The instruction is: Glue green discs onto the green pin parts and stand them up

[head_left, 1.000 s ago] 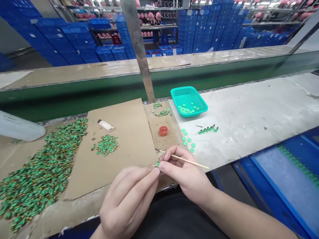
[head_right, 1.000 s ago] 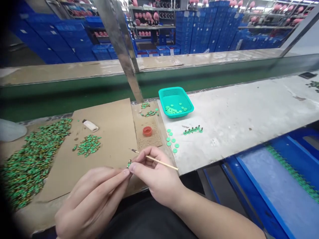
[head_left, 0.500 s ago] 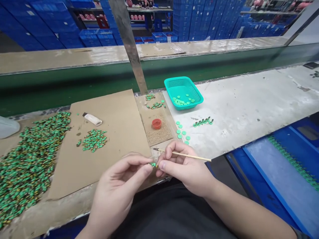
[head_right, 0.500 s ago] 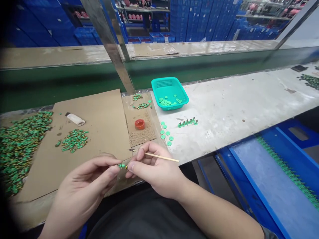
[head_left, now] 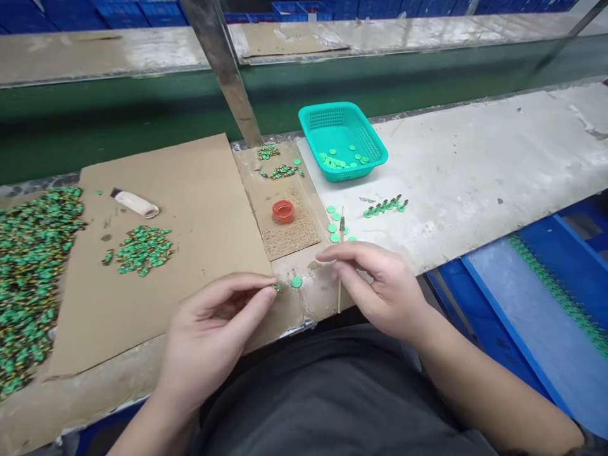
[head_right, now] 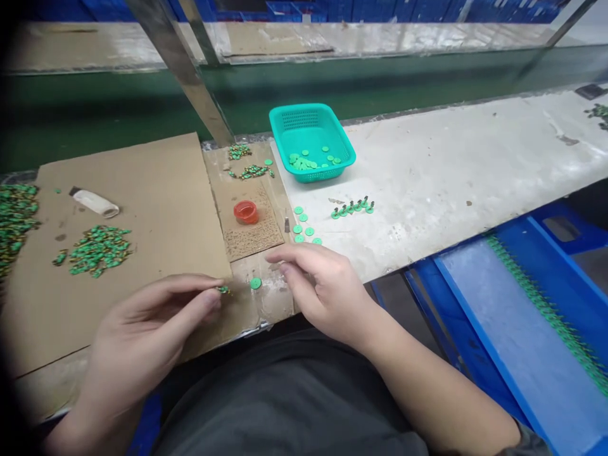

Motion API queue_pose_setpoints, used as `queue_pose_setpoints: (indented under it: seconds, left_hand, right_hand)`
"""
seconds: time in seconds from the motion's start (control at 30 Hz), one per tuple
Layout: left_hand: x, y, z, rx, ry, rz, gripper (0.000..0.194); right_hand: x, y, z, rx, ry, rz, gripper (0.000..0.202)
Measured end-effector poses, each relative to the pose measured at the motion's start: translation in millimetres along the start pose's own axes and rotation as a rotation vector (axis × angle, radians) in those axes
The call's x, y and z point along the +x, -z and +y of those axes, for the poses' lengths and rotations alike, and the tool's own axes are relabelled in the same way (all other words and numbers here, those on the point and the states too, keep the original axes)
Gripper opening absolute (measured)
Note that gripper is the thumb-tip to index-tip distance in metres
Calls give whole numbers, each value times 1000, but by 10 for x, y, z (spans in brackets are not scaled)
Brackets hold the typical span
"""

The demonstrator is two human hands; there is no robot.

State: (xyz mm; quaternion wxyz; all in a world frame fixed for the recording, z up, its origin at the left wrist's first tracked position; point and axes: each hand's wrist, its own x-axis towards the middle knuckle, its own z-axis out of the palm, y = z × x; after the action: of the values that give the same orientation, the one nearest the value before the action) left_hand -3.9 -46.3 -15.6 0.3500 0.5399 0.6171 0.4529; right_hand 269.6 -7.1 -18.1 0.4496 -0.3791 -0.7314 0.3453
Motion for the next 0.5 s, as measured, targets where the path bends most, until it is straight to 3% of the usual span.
queue_pose_setpoints:
  seconds: [0.07,0.2,0.27,0.37,0.5]
  left_hand:
    - [34,-57,-5,50,-39,-24,23]
    - [46,-133,-16,156,-133,-35,14]
    - [33,-153,-35,197,-168,-37,13]
    - [18,-163,-76,239,-211,-31,12]
    - [36,-147,-115,284,-229,-59,9]
  right_hand:
    - [-6,-56,23,95,-13,59,14]
    - [28,-144,39,186,4,165,30]
    - [50,-139,62,115,42,126,30]
    - [49,-118,129,-40,84,22,8]
    - [-4,-146,224,-89,69,-24,11]
